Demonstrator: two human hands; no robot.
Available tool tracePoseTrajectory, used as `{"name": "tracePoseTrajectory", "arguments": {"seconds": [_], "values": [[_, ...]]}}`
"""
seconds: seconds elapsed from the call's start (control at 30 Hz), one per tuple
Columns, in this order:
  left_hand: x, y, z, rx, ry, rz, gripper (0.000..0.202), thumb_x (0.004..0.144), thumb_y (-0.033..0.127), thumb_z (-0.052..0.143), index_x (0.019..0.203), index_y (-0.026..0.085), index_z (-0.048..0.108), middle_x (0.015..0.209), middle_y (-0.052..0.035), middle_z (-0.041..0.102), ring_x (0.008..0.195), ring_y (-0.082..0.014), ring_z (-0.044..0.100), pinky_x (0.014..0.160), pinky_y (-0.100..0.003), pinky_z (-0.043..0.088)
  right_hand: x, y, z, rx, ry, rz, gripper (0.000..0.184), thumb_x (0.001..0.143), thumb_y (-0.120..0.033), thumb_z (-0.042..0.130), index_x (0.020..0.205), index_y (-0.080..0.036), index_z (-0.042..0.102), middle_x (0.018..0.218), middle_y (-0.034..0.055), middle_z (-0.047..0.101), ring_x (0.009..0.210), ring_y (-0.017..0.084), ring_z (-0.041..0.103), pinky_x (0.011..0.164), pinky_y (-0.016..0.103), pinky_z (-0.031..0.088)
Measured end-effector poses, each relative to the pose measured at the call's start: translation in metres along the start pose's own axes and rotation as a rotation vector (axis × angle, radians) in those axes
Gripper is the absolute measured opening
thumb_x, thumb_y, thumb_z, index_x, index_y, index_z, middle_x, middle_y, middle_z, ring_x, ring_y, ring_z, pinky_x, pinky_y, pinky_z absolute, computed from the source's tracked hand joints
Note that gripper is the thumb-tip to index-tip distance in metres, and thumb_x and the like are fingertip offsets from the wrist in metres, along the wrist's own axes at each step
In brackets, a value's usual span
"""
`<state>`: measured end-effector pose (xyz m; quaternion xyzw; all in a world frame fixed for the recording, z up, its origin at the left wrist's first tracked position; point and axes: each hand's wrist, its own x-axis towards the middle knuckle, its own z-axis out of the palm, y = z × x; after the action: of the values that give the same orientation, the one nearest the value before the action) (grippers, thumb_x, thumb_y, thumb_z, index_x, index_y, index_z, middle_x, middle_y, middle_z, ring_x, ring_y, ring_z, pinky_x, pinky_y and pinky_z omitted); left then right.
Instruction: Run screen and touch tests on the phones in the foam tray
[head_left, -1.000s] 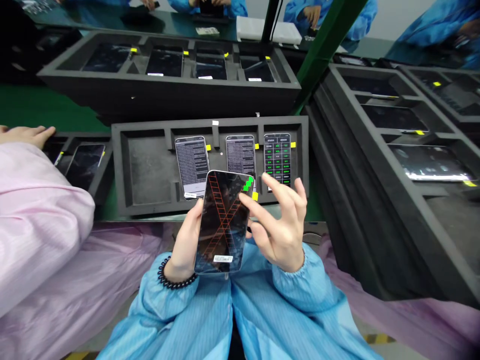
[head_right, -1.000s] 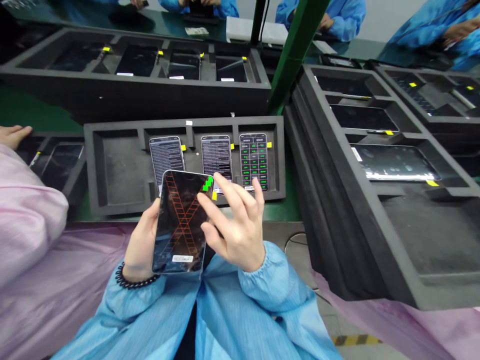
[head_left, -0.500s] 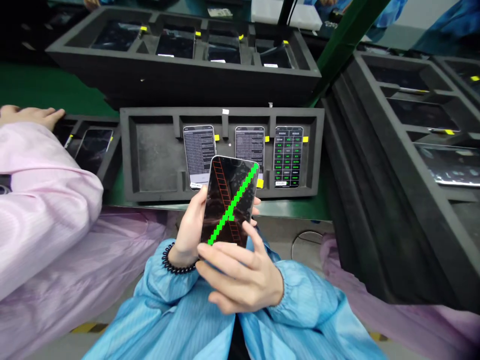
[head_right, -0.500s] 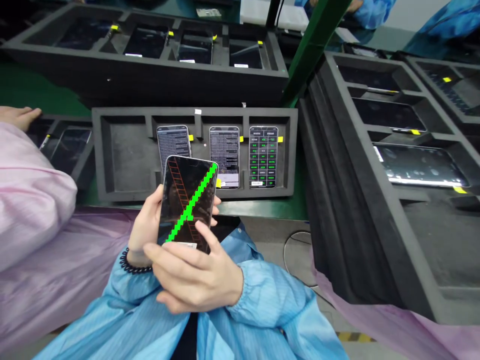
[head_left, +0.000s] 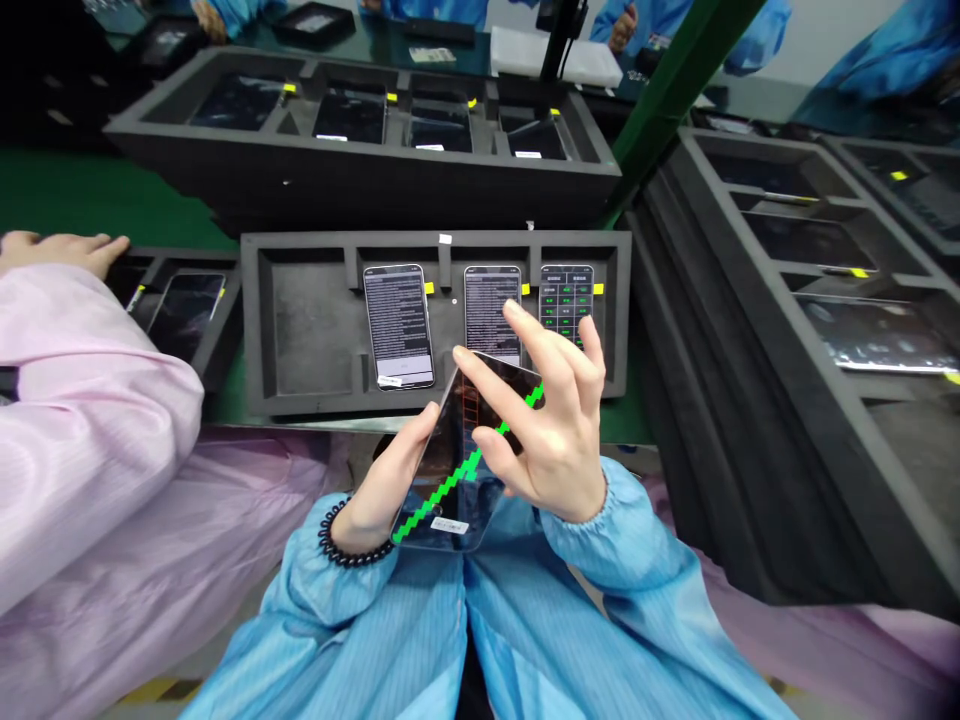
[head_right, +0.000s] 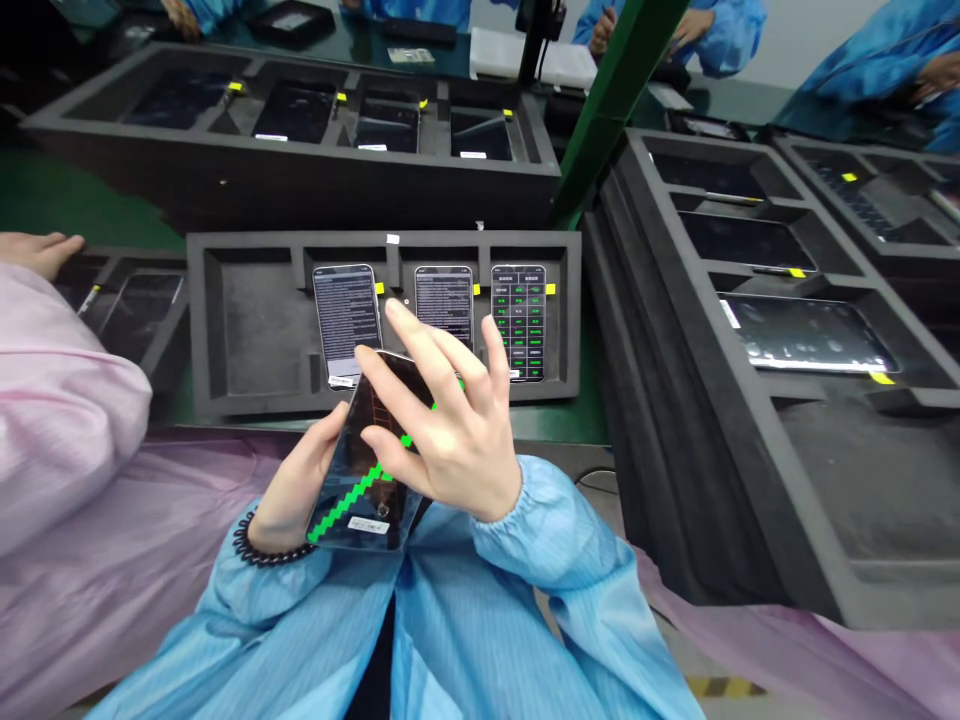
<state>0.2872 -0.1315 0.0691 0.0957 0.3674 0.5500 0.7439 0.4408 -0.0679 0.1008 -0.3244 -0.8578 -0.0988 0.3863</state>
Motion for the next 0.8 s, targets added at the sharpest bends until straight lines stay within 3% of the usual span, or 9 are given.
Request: {"name": "tracePoseTrajectory", "arguments": {"seconds": [0.2, 0.33, 0.47, 0.63, 0.8], "values": [[0.002, 0.009, 0.005, -0.081, -0.013, -0.012, 0.044, 0.099, 0.036, 0.048, 0.134, 0.016, 0.067, 0.136, -0.0026, 0.068, 0.15, -0.0224, 0.038, 0.13, -0.035, 0.022, -0.016, -0.006, -0.004, 0.064, 0.005, -0.036, 0.04, 0.104, -0.04, 0.04, 0.125, -0.025, 0.07, 0.146, 0.0067, 0.058, 0.129, 0.025, 0.054, 0.127, 0.056, 0.028], [0.002, 0.015, 0.011, -0.132, -0.102, -0.072, 0.049, 0.1, 0.041, 0.047, 0.141, 0.017, 0.061, 0.136, -0.0055, 0.068, 0.142, -0.0267, 0.05, 0.127, -0.04, 0.031, -0.026, -0.009, -0.007, 0.153, 0.001, -0.073, 0.046, 0.107, -0.037, 0.031, 0.114, -0.022, 0.074, 0.139, 0.0086, 0.064, 0.125, 0.022, 0.057, 0.127, 0.056, 0.027], [0.001, 0.02, 0.01, -0.128, -0.112, -0.106, 0.057, 0.1, 0.048, 0.043, 0.146, 0.016, 0.055, 0.134, -0.0097, 0.069, 0.131, -0.0296, 0.06, 0.12, -0.044, 0.041, -0.035, -0.012, -0.009, 0.231, -0.008, -0.113, 0.045, 0.107, -0.036, 0.033, 0.107, -0.021, 0.075, 0.133, 0.0072, 0.068, 0.119, 0.02, 0.061, 0.129, 0.053, 0.024], [0.002, 0.025, 0.005, -0.04, -0.122, -0.059, 0.063, 0.098, 0.052, 0.047, 0.145, 0.011, 0.055, 0.123, -0.0147, 0.073, 0.111, -0.0308, 0.071, 0.103, -0.043, 0.054, -0.05, -0.019, -0.012, 0.307, -0.007, -0.173, 0.048, 0.108, -0.034, 0.031, 0.097, -0.021, 0.075, 0.121, 0.0038, 0.075, 0.112, 0.015, 0.063, 0.131, 0.045, 0.022], [0.002, 0.028, 0.006, -0.081, -0.169, -0.061, 0.063, 0.099, 0.054, 0.041, 0.131, 0.006, 0.065, 0.12, -0.0168, 0.074, 0.098, -0.0274, 0.074, 0.087, -0.039, 0.061, -0.059, -0.021, -0.016, 0.454, -0.026, -0.2, 0.057, 0.109, -0.033, 0.026, 0.071, -0.021, 0.068, 0.11, 0.0011, 0.079, 0.103, 0.013, 0.066, 0.13, 0.043, 0.024]]}}
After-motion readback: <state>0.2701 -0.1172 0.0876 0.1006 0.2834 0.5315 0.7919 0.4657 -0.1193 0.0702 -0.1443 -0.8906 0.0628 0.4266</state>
